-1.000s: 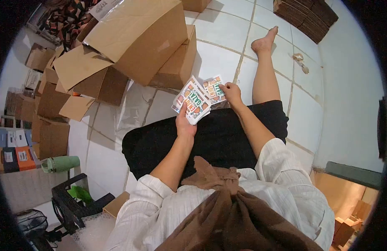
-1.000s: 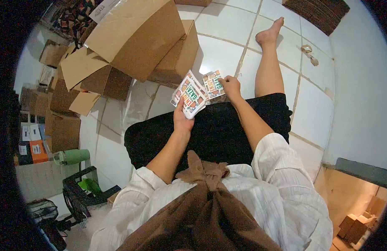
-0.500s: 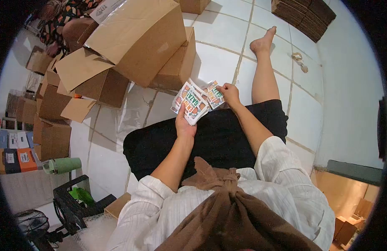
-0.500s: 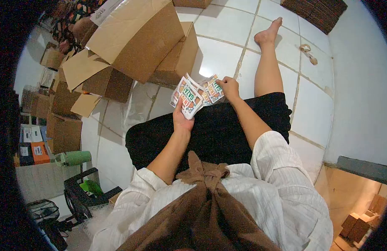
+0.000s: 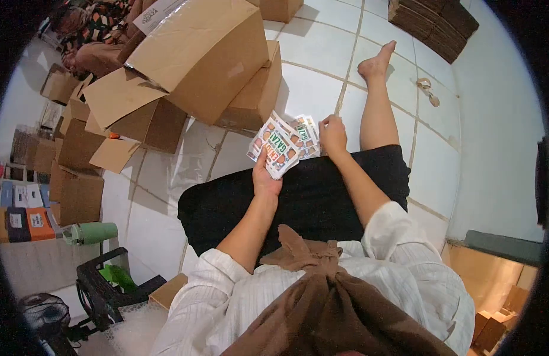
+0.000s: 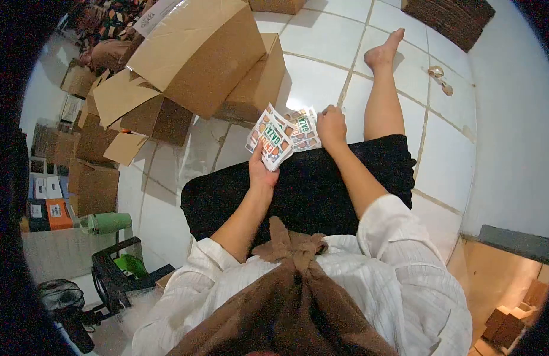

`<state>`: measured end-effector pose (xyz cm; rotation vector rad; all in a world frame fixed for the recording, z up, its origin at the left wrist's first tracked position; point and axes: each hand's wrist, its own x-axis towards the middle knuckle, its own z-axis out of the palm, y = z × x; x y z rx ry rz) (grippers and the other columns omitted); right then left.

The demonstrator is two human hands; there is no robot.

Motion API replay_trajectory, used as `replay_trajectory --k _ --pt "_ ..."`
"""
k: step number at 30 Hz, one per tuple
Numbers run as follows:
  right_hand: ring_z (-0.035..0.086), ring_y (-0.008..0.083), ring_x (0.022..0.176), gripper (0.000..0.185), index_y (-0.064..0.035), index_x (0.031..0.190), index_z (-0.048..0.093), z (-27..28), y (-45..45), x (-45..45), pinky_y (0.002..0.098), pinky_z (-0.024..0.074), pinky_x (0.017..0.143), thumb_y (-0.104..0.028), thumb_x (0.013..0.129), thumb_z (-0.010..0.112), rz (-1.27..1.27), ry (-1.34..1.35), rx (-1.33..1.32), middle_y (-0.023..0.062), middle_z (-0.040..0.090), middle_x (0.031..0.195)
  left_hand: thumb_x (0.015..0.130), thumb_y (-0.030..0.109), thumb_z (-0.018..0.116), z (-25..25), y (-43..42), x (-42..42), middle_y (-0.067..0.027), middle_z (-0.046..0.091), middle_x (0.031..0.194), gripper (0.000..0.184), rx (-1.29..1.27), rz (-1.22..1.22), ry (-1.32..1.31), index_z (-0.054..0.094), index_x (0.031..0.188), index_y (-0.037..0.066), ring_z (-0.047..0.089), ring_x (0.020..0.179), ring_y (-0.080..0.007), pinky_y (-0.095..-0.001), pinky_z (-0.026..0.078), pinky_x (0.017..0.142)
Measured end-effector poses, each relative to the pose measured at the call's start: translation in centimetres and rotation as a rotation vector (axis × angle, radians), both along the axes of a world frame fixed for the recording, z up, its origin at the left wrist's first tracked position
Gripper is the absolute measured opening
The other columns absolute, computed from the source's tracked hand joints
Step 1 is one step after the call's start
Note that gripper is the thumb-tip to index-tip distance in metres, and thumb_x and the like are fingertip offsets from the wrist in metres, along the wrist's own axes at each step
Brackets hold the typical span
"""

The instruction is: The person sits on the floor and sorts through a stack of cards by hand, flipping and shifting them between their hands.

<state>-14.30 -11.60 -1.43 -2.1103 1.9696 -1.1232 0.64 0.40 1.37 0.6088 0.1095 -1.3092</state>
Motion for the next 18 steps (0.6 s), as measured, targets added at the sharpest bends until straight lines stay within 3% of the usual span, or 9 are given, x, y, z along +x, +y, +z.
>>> replay_trajectory --k 3,4,6,8,11,14,15,16,18 --pt "0.047 0.0165 0.058 0.028 -0.0001 0.069 0.059 13.9 2.9 0.1 0.0275 0.0381 0.057 -0.024 0.082 0.053 0.552 -0.922 0.767 0.0084 0.055 0.063 0.087 0.015 0.048 -0.2 -0.5 0.1 -0.012 0.049 0.12 0.04 -0.012 0.014 0.01 0.038 0.125 0.006 0.052 0.105 -0.0253 -0.0392 0.044 0.088" --pt "0.048 0.0162 0.065 0.036 -0.0026 0.075 0.052 17.9 4.9 -0.4 0.0265 0.0377 0.059 -0.037 0.086 0.047 0.902 -0.968 0.767 0.0062 0.045 0.061 0.087 0.015 0.049 -0.6 -0.4 0.1 -0.0118 0.049 0.12 0.04 -0.027 -0.009 0.041 0.039 0.125 0.006 0.052 0.105 -0.0252 -0.0394 0.044 0.088" --pt "0.048 0.0153 0.066 0.031 -0.0022 0.077 0.052 23.2 8.1 -1.5 0.0262 0.0375 0.06 -0.033 0.084 0.05 1.491 -0.954 0.771 0.0054 0.045 0.063 0.086 0.015 0.05 -1.4 -0.5 0.2 -0.0123 0.052 0.115 0.039 -0.048 -0.058 0.085 0.041 0.122 0.003 0.053 0.102 -0.0257 -0.039 0.045 0.087" --pt "0.047 0.0144 0.066 0.027 -0.0019 0.078 0.052 25.7 9.7 -2.3 0.0258 0.0373 0.06 -0.029 0.082 0.054 1.762 -0.925 0.752 0.0047 0.045 0.065 0.085 0.014 0.052 -0.2 -0.5 0.0 -0.0139 0.053 0.112 0.038 0.016 -0.053 0.061 0.042 0.119 0.0 0.055 0.098 -0.0256 -0.0386 0.046 0.085" --pt "0.046 0.0131 0.068 0.023 -0.0014 0.081 0.052 25.8 8.7 -2.2 0.0253 0.037 0.061 -0.023 0.079 0.06 1.601 -0.999 0.63 0.0035 0.045 0.067 0.085 0.015 0.052 -0.6 -0.7 0.1 -0.0145 0.054 0.11 0.037 0.012 -0.054 0.0 0.043 0.117 -0.002 0.055 0.098 -0.025 -0.0384 0.046 0.085" --pt "0.045 0.0118 0.069 0.022 -0.0008 0.083 0.053 19.5 4.8 0.1 0.0248 0.0366 0.061 -0.017 0.076 0.065 0.794 -0.77 0.446 0.0024 0.045 0.07 0.086 0.018 0.05 -0.6 -0.2 0.0 -0.0142 0.054 0.111 0.038 0.026 -0.083 -0.058 0.043 0.118 -0.001 0.055 0.1 -0.0251 -0.0386 0.045 0.087" --pt "0.042 0.0131 0.057 0.035 -0.001 0.062 0.045 15.1 3.0 0.9 0.0282 0.0357 0.048 -0.024 0.071 0.07 0.609 -0.543 0.293 0.0055 0.049 0.071 0.084 0.014 0.052 -0.5 -0.2 0.0 -0.0142 0.055 0.109 0.038 0.025 -0.088 -0.064 0.043 0.117 -0.003 0.056 0.096 -0.0243 -0.0373 0.047 0.084" --pt "0.046 0.0115 0.064 0.036 -0.0011 0.065 0.047 12.7 2.5 1.1 0.0264 0.0383 0.05 -0.029 0.074 0.067 0.515 -0.46 0.523 0.0064 0.051 0.073 0.083 0.01 0.054 -0.4 -0.3 0.1 -0.0142 0.055 0.107 0.037 0.021 -0.094 -0.073 0.043 0.116 -0.005 0.058 0.093 -0.0235 -0.036 0.048 0.08" --pt "0.051 0.0115 0.071 0.024 -0.0004 0.087 0.055 10.5 3.4 2.3 0.0235 0.0427 0.064 -0.024 0.084 0.056 0.503 -0.963 0.854 0.004 0.055 0.075 0.085 0.017 0.051 -0.2 -0.2 0.1 -0.0135 0.055 0.11 0.038 -0.013 -0.128 -0.167 0.042 0.118 0.0 0.055 0.099 -0.0251 -0.0388 0.046 0.086"
